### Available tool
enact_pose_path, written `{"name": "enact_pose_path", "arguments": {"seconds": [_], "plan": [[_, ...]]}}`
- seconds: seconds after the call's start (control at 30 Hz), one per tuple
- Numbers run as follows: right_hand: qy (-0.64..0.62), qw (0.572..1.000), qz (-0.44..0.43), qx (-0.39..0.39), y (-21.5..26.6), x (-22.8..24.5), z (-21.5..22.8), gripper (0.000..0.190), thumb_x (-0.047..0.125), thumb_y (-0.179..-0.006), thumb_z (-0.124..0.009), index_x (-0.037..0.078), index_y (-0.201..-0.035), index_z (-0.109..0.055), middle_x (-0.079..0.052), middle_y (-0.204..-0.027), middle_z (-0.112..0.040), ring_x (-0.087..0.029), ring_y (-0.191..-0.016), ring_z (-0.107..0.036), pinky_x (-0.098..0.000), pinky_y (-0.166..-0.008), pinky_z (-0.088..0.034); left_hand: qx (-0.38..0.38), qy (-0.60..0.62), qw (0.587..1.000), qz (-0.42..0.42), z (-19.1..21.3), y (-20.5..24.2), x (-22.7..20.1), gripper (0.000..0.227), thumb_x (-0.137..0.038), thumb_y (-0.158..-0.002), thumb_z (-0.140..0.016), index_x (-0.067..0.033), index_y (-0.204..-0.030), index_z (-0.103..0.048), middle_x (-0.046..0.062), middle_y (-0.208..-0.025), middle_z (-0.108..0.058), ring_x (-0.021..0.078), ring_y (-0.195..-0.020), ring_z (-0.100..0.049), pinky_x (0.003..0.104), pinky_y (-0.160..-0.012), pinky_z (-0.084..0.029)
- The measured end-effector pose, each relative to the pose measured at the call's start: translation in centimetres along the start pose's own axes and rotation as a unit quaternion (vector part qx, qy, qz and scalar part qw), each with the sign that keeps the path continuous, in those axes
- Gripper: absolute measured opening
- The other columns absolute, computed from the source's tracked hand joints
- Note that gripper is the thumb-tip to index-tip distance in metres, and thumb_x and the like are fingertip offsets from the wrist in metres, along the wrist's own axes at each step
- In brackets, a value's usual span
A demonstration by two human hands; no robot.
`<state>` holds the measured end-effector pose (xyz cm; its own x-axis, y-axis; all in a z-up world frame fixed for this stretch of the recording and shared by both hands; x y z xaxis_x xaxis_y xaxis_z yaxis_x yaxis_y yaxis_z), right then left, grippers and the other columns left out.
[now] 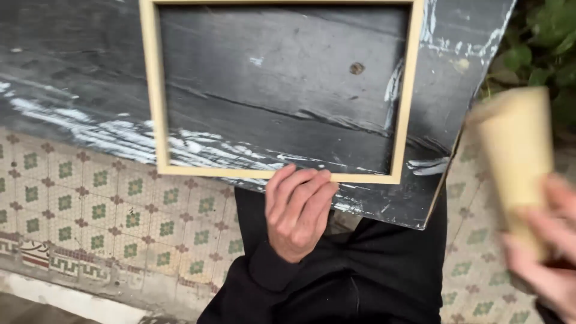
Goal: The person is sanding the edges of a wooden frame at a workbench.
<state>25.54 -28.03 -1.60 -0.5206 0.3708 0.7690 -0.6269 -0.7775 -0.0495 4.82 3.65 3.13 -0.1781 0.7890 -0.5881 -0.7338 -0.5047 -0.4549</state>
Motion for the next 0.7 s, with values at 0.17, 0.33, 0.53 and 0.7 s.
{"name": "enact_pose_path", "arguments": {"seconds": [0.17, 0.33, 0.53, 0.7], "plan": [[-0.124, 0.983, -0.118, -0.071, 4.2, -5.4, 0.1, 0.059, 0.012, -0.087, -0.064, 0.012, -0.144, -0.051, -0.015, -0.168, -0.04, -0.024, -0.148, -0.049, -0.0387, -0.117, -0.047, 0.043, -0.016, 0.999, 0.014, 0.1, -0.5, -0.8, 0.021, -0.003, -0.085, -0.083, -0.0046, -0.104, -0.075, 0.007, -0.112, -0.072, 0.024, -0.111, -0.068, 0.05, -0.109, -0.048], [-0.188, 0.972, -0.132, -0.052, 4.9, -6.2, -1.4, 0.062, 0.014, -0.087, -0.065, 0.01, -0.146, -0.048, -0.016, -0.166, -0.039, -0.026, -0.145, -0.051, -0.0391, -0.116, -0.047, 0.079, -0.017, 0.997, 0.011, -1.7, 0.6, -2.5, 0.023, -0.009, -0.088, -0.086, -0.0087, -0.11, -0.079, 0.003, -0.116, -0.073, 0.0192, -0.114, -0.067, 0.046, -0.11, -0.049], [-0.266, 0.955, -0.125, -0.037, 4.6, -6.0, -2.2, 0.067, 0.017, -0.086, -0.066, 0.009, -0.148, -0.043, -0.016, -0.165, -0.039, -0.028, -0.142, -0.052, -0.0397, -0.114, -0.048, 0.162, -0.064, 0.984, 0.024, -3.2, 0.7, -3.4, 0.035, -0.021, -0.091, -0.085, -0.0143, -0.124, -0.077, 0.0, -0.128, -0.068, 0.0174, -0.122, -0.061, 0.048, -0.115, -0.044], [-0.201, 0.95, -0.241, 0.004, 2.9, -4.3, -3.3, 0.08, 0.005, -0.073, -0.065, -0.001, -0.15, -0.044, -0.027, -0.169, -0.034, -0.04, -0.141, -0.05, -0.0488, -0.112, -0.044, 0.2, -0.114, 0.973, -0.001, -4.4, 0.5, -4.7, 0.051, -0.039, -0.096, -0.081, -0.0211, -0.142, -0.067, 0.003, -0.14, -0.05, 0.021, -0.129, -0.048, 0.055, -0.117, -0.037]]}}
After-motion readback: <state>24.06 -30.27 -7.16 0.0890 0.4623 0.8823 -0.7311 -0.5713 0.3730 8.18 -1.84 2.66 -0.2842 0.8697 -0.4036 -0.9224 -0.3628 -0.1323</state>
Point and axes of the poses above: each hand's wrist, its own y-axis away from the middle knuckle, its own z-axis out of the back of the hand, x = y × z, the point moved 9 cm from there along -y, towards the middle knuckle
